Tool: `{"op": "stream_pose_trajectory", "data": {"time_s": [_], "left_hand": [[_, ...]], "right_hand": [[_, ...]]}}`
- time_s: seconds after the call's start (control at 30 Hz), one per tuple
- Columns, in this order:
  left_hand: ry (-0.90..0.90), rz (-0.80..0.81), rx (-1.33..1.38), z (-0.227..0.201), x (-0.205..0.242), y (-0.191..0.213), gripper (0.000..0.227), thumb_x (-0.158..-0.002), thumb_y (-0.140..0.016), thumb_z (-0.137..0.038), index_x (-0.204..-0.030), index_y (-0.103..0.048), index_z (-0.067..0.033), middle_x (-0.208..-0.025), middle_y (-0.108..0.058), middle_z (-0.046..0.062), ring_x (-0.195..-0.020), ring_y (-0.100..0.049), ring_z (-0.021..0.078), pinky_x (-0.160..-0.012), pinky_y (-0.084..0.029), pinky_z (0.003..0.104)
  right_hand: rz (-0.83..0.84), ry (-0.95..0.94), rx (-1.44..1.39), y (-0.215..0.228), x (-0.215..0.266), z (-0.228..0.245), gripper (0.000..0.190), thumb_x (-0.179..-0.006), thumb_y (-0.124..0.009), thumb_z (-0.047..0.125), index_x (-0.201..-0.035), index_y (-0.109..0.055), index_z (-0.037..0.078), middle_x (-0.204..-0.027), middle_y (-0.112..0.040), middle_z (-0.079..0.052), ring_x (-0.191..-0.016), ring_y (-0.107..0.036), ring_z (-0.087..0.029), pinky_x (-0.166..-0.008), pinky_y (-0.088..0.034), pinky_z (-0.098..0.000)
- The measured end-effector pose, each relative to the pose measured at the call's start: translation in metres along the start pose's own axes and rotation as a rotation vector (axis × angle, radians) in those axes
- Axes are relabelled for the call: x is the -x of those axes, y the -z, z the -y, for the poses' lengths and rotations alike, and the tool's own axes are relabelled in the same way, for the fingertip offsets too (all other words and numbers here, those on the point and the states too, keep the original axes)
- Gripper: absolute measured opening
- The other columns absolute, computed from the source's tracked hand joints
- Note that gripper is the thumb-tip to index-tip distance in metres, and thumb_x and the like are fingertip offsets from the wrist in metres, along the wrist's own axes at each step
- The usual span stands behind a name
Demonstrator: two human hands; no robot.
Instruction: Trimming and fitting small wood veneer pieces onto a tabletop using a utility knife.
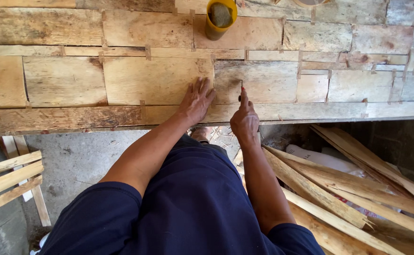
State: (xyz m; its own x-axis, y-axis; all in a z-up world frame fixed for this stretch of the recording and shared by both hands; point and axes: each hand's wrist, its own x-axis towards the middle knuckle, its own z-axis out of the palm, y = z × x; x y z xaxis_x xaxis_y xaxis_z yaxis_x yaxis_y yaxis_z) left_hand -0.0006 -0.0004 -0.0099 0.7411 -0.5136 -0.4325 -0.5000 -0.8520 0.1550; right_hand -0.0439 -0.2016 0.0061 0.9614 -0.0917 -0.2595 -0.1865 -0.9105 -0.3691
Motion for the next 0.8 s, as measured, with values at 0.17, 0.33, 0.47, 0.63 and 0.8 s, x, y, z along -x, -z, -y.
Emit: {"op": "stream_pose_trajectory", "data": {"time_s": [0.17,0.33,0.47,0.63,0.8], "left_hand": [[-0.031,0.016,-0.1,-0.013,-0.001,0.023,0.068,-0.092,-0.06,-0.02,-0.154,-0.038,-0.0077,-0.168,-0.014,0.019,-0.145,-0.023,0.0569,-0.111,-0.033,0.069],[-0.076,-0.012,-0.247,-0.016,-0.011,0.008,0.064,-0.093,-0.06,-0.031,-0.15,-0.046,-0.0056,-0.165,-0.022,0.022,-0.136,-0.034,0.0625,-0.103,-0.04,0.071],[-0.085,-0.042,-0.268,-0.019,-0.002,0.02,0.057,-0.093,-0.059,-0.032,-0.143,-0.052,-0.0071,-0.164,-0.028,0.023,-0.133,-0.038,0.064,-0.099,-0.043,0.069],[-0.091,-0.118,-0.196,-0.012,0.0,0.002,0.055,-0.096,-0.058,-0.037,-0.141,-0.054,-0.0059,-0.163,-0.03,0.02,-0.135,-0.037,0.062,-0.101,-0.042,0.067],[-0.097,-0.242,-0.082,-0.003,0.0,-0.012,0.065,-0.096,-0.056,-0.045,-0.148,-0.048,-0.0053,-0.165,-0.029,0.015,-0.141,-0.031,0.0578,-0.112,-0.034,0.063]], "right_hand": [[-0.007,0.022,-0.109,0.001,-0.004,-0.014,0.07,-0.09,-0.05,0.0,-0.157,-0.033,0.011,-0.116,-0.07,-0.024,-0.093,-0.071,-0.041,-0.08,-0.056,-0.0515],[-0.029,-0.019,-0.243,0.011,0.013,-0.019,0.06,-0.099,-0.043,0.0,-0.156,-0.032,0.012,-0.119,-0.071,-0.019,-0.092,-0.072,-0.041,-0.071,-0.055,-0.0535],[-0.149,-0.027,-0.382,-0.001,0.035,-0.034,0.067,-0.097,-0.046,0.001,-0.159,-0.02,0.001,-0.111,-0.07,-0.023,-0.092,-0.069,-0.046,-0.077,-0.053,-0.0553],[-0.273,-0.046,-0.454,-0.032,0.053,-0.061,0.058,-0.098,-0.046,0.002,-0.154,-0.031,0.001,-0.112,-0.071,-0.023,-0.099,-0.069,-0.045,-0.084,-0.053,-0.0547],[-0.338,-0.13,-0.481,-0.042,0.059,-0.058,0.045,-0.094,-0.048,0.003,-0.14,-0.046,0.003,-0.115,-0.065,-0.025,-0.097,-0.065,-0.042,-0.082,-0.052,-0.0537]]}}
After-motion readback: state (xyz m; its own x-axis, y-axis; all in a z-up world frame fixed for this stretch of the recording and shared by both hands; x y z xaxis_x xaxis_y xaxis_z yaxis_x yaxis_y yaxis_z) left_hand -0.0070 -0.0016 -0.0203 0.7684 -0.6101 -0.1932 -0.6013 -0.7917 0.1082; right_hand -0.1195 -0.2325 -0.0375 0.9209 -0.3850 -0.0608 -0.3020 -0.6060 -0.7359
